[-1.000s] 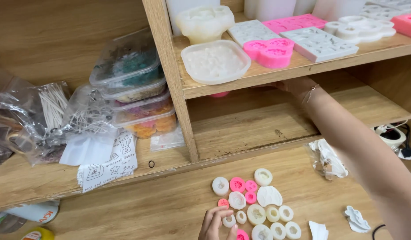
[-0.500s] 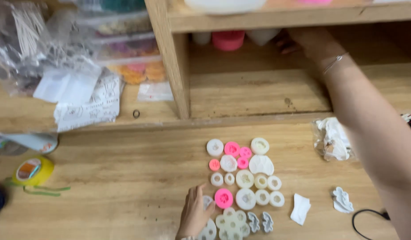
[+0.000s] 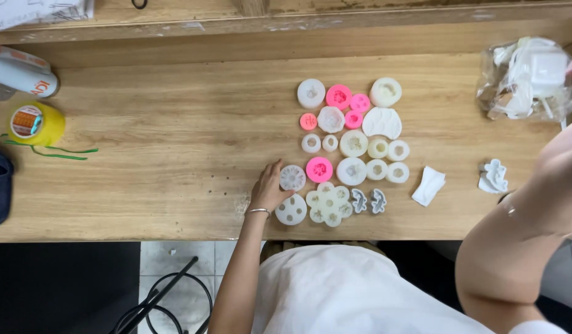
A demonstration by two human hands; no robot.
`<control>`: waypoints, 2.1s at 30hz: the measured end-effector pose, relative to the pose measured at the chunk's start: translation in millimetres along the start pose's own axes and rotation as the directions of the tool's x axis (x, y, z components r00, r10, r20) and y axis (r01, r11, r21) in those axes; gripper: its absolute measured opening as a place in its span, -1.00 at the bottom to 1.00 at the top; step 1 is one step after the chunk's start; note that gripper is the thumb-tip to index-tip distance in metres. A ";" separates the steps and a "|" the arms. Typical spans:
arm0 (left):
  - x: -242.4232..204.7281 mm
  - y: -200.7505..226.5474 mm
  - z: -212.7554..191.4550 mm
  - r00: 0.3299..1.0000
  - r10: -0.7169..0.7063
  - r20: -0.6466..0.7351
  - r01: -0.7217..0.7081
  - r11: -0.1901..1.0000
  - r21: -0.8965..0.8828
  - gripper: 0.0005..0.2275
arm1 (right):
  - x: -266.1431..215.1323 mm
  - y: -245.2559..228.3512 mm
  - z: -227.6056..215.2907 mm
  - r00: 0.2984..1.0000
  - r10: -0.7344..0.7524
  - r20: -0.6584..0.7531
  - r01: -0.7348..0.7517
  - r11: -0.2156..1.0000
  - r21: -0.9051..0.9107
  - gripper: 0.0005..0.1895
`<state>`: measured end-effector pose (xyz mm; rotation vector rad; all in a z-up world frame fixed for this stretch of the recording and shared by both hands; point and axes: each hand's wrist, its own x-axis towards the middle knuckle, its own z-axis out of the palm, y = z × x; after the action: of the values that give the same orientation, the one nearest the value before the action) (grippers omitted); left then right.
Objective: Organizing and arranging silicone candle molds on a workbench and storage shelves.
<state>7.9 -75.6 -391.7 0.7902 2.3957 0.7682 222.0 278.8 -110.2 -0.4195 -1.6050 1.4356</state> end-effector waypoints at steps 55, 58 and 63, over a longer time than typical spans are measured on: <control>-67.4 364.9 -212.0 0.307 0.653 -0.692 -0.926 0.374 -0.058 -0.33 | 89.4 -132.4 82.6 0.982 0.014 0.189 -0.030 0.996 0.079 -0.58; -69.3 352.4 -194.5 0.324 0.677 -0.661 -0.886 0.462 0.037 -0.50 | 155.6 -118.2 74.2 0.977 0.061 0.203 -0.097 0.980 0.173 -0.66; -64.5 301.9 -141.5 0.510 0.619 -0.598 -0.754 0.656 0.036 -0.91 | 262.7 -63.7 73.9 0.941 0.308 0.137 -0.324 0.939 0.112 -0.63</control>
<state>79.8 35.7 -79.0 1.6682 2.3308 1.8051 45.1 415.3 59.0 -0.5427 -1.5720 1.8301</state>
